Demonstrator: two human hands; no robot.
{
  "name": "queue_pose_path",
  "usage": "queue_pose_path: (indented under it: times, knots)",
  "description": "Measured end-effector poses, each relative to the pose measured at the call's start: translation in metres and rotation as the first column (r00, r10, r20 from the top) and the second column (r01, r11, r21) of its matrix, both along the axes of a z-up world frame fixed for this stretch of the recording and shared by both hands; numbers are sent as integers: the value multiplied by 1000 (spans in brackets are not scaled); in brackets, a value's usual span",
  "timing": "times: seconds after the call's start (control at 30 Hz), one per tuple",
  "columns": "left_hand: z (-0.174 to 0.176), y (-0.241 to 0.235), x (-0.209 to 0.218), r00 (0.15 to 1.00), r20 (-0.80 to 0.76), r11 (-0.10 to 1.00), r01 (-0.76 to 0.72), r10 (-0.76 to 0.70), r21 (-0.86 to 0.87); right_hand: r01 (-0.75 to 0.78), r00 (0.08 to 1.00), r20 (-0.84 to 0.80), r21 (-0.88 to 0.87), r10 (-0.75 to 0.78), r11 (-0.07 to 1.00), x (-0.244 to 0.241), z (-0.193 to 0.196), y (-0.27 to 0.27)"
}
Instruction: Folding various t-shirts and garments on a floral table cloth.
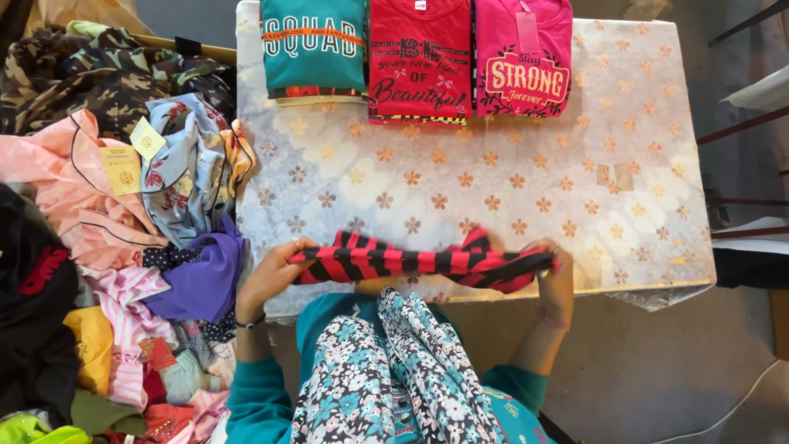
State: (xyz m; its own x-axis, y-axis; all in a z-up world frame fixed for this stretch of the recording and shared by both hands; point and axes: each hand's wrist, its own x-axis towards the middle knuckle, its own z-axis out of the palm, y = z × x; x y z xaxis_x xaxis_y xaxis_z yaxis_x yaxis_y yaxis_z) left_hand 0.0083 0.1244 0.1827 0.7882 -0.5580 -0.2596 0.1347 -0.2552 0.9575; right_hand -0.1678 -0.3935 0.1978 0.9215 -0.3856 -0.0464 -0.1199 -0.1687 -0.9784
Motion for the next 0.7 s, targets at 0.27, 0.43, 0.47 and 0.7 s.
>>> queue_pose_path:
  times: [0.27, 0.43, 0.47, 0.7]
  knots:
    - [-86, -65, 129, 812, 487, 934, -358, 322, -21, 303, 917, 288, -50, -276, 952, 180, -37, -16]
    - [-178, -84, 149, 563, 564, 719, -691, 604, -79, 414, 843, 348, 69, -411, 908, 221, -186, -43]
    - [-192, -84, 132, 547, 604, 710, -702, 580, -46, 455, 861, 258, -7, -438, 891, 210, -194, -33]
    - [-238, -83, -1, 512, 611, 650, -760, 605, -7, 485, 848, -73, -293, -525, 824, 83, -234, 41]
